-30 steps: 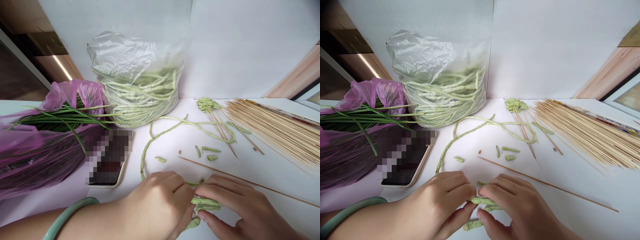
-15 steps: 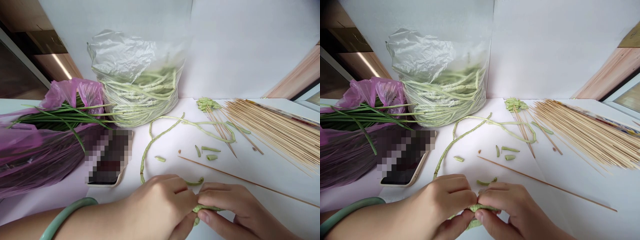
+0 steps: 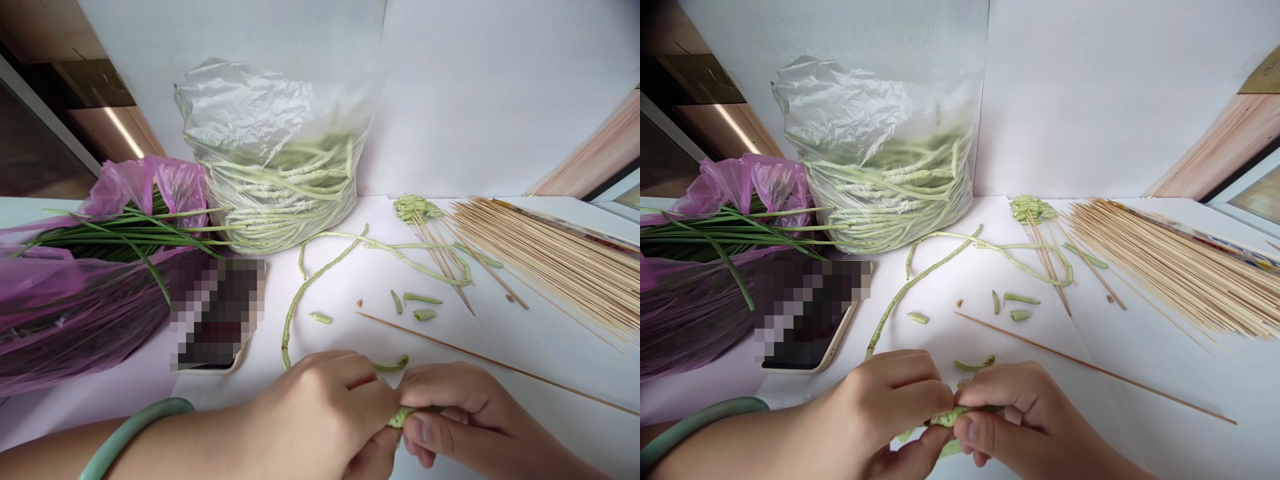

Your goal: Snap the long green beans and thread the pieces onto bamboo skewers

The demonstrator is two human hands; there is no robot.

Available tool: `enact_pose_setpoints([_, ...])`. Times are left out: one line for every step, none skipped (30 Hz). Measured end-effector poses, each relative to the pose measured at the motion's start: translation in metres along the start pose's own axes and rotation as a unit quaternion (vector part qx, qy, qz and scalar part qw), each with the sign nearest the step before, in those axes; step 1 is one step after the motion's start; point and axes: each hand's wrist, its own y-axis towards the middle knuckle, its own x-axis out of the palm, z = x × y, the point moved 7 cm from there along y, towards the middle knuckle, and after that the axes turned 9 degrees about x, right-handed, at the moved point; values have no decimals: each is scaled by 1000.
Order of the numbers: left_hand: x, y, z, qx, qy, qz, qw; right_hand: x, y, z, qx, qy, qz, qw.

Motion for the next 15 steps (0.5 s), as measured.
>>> enact_pose_setpoints([0,0,0,3,11,3,1000,1,0,2,3,9,1,1000])
enact_pose_setpoints([-1,0,1,6,26,10,1000,1,0,4,6,14,3,1000])
enact_pose_setpoints([-1,0,1,10,42,14,999,2,-1,6,9,17,5,1000])
enact_pose_setpoints([-1,1,3,17,58,17,998,2,-1,7,10,15,7,1000])
enact_pose_setpoints([-1,1,4,24,74,16,997,2,-1,8,9,9,11,1000])
enact_pose_setpoints([0,2,5,32,90,12,995,2,-1,8,5,-2,16,1000])
enact_pose_setpoints([1,2,6,41,104,2,994,2,-1,7,-2,-19,22,1000])
enact_pose_setpoints([3,2,7,51,120,-9,991,1,-2,4,-14,-41,29,999])
enact_pose_setpoints([3,3,8,61,136,-18,989,0,-3,1,-29,-67,37,997])
enact_pose_setpoints([4,3,10,71,151,-24,986,0,-3,-3,-44,-97,44,993])
enact_pose_setpoints([5,3,10,77,160,-34,984,-1,-5,-8,-61,-131,51,988])
enact_pose_setpoints([5,2,11,82,164,-41,982,-1,-6,-13,-75,-168,61,981])
enact_pose_setpoints([6,2,11,82,166,-52,981,-2,-8,-17,-90,-204,72,972])
enact_pose_setpoints([7,2,11,82,167,-64,981,-2,-10,-22,-103,-240,84,962])
enact_pose_setpoints([7,1,11,83,166,-73,980,-2,-13,-25,-116,-276,96,949])
